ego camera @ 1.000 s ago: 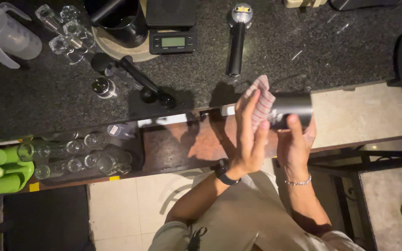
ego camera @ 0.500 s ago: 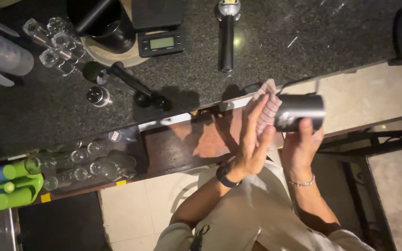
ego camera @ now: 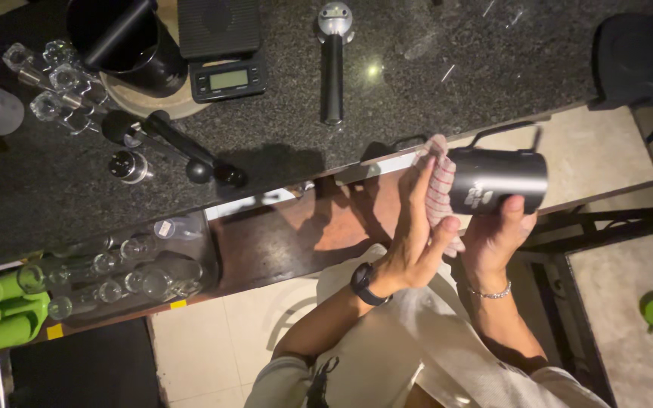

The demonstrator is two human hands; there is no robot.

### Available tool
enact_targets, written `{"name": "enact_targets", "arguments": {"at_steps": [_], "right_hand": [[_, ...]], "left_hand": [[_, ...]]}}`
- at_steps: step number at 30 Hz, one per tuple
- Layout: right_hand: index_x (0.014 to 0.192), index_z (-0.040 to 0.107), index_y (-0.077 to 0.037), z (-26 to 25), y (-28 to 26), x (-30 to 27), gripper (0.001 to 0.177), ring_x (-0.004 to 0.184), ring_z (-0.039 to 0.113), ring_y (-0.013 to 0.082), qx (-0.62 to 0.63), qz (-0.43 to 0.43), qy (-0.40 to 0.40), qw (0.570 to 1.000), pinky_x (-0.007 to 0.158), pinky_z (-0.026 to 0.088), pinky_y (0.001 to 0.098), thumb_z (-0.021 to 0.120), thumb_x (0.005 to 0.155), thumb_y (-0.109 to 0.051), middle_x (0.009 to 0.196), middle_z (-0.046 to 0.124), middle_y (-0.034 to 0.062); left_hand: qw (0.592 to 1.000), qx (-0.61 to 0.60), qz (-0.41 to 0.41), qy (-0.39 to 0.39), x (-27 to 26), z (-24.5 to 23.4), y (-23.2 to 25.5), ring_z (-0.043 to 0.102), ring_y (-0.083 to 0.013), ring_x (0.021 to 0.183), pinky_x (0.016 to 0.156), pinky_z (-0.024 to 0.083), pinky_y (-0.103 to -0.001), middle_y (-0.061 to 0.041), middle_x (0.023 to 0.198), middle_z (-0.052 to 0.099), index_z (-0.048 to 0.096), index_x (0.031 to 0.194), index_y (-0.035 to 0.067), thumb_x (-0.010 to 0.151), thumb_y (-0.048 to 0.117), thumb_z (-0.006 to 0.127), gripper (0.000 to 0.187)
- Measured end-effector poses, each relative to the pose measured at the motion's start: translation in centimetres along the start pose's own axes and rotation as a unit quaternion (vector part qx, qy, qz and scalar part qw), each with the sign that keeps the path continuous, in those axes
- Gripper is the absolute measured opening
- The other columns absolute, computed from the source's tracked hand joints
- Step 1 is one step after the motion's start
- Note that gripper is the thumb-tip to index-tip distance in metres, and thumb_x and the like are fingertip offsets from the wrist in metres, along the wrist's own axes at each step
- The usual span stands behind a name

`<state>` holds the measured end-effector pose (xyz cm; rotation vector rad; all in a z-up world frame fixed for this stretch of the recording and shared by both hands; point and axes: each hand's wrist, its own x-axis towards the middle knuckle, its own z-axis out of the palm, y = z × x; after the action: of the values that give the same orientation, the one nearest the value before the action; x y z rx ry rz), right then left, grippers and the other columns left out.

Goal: The person wipes a black metal milk pitcher with a red-and-white checkered cloth, rotating it to clean the exterior and interior. The person then wipes a digital scale on the countertop with the same cloth.

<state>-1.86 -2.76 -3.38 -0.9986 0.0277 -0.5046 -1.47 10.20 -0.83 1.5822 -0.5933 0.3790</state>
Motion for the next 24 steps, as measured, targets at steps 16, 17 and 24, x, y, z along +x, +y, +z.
{"name": "enact_targets", "arguments": {"at_steps": [16, 17, 24], "right_hand": [[0.145, 0.047, -0.002, -2.5, 0.4, 3.8, 0.068, 0.129, 0.058, 0.0208, -0.011, 0.006, -0.042, 0.999, 0.116, 0.047, 0.0385, 0.070, 0.102, -0.050, 0.138, 0.058, 0.0088], [0.146, 0.047, -0.002, -2.4, 0.4, 3.6, 0.068, 0.130, 0.057, 0.0202, -0.016, 0.006, -0.046, 0.999, 0.117, 0.046, 0.0377, 0.070, 0.102, -0.049, 0.139, 0.058, 0.0083], [0.141, 0.050, -0.003, -2.2, 0.0, 5.1, 0.061, 0.126, 0.061, 0.0227, -0.025, 0.009, -0.059, 0.998, 0.115, 0.048, 0.0392, 0.069, 0.104, -0.048, 0.134, 0.062, 0.0100]], "left_hand": [[0.999, -0.025, 0.004, 0.038, 3.4, 2.1, -0.2, 0.020, -0.0353, 0.158, 0.134, 0.014, -0.047, -0.022, 0.169, 0.018, 0.014, 0.165, 0.001, 0.113, 0.033, 0.049, 0.070], [0.999, -0.009, -0.008, 0.040, 3.5, 1.7, -0.2, 0.025, -0.0344, 0.155, 0.131, 0.018, -0.046, -0.022, 0.167, 0.022, 0.017, 0.164, 0.001, 0.113, 0.032, 0.049, 0.068], [0.999, 0.017, 0.021, 0.027, 4.3, 1.5, -0.3, 0.026, -0.0347, 0.154, 0.130, 0.019, -0.045, -0.021, 0.169, 0.022, 0.016, 0.162, 0.001, 0.113, 0.032, 0.050, 0.068]]}}
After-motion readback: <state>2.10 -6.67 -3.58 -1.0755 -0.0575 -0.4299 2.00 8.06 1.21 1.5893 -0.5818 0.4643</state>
